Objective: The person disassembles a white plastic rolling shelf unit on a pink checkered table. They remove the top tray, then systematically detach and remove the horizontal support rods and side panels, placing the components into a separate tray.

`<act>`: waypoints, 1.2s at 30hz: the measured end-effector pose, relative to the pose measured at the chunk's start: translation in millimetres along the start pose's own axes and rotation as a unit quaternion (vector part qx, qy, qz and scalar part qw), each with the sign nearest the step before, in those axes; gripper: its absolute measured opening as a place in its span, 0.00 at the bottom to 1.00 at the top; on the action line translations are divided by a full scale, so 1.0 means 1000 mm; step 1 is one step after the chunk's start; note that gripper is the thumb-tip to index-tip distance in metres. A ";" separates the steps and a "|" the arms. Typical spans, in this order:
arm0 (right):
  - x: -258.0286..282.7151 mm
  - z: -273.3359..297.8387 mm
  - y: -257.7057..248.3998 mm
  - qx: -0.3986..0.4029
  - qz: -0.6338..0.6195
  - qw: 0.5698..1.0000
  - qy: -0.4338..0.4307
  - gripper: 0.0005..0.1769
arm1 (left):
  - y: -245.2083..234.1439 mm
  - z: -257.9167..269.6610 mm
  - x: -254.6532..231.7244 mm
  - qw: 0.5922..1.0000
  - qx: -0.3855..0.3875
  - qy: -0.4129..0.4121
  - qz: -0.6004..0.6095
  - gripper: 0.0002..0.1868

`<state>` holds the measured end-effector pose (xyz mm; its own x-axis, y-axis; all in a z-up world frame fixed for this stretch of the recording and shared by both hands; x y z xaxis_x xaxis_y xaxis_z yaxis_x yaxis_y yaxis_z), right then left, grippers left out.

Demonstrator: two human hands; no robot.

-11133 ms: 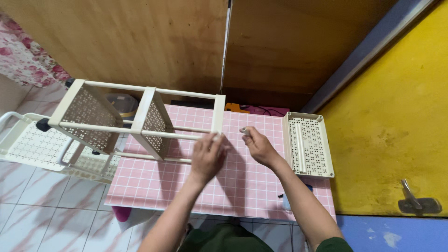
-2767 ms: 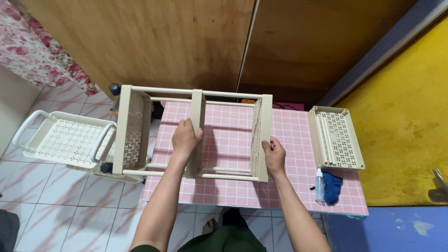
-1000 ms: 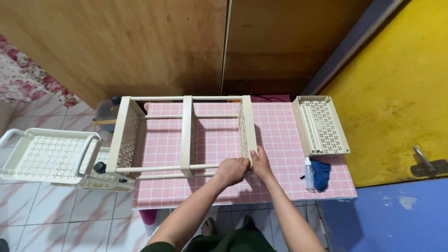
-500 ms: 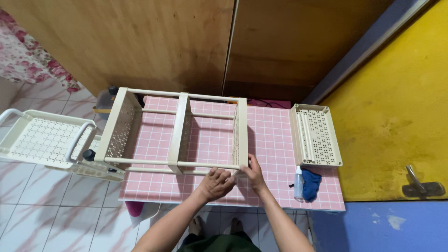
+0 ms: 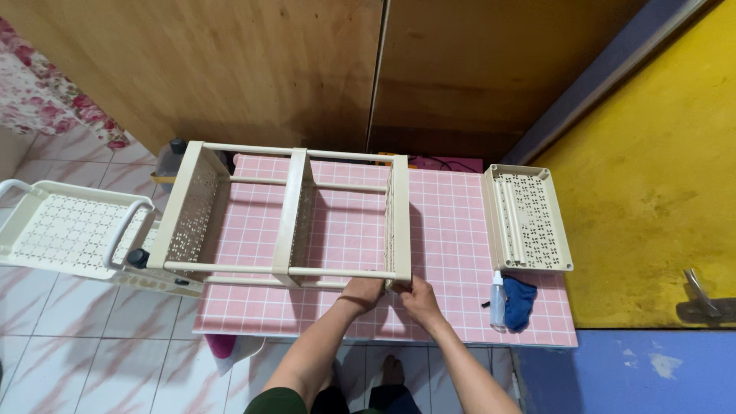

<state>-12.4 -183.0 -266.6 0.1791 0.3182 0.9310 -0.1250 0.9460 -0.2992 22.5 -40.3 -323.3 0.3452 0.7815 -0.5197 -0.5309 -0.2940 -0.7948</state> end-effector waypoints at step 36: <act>0.026 -0.006 -0.011 -0.078 -0.118 0.990 0.022 0.16 | -0.152 0.084 -0.093 0.973 -0.175 0.147 -0.019 0.18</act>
<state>-0.1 -184.8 -239.9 0.2283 0.0861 0.9698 0.0761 0.9914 -0.1060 5.8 -22.0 -127.4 0.5933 0.6189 -0.5148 -0.2350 -0.4784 -0.8461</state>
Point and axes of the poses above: each hand's wrist, its own z-axis away from the middle knuckle, its own y-axis out of the palm, x = y × z, the point moved 7 cm from there along -z, towards the middle knuckle, and after that the axes turned 2 degrees about y, right-handed, at the moved point
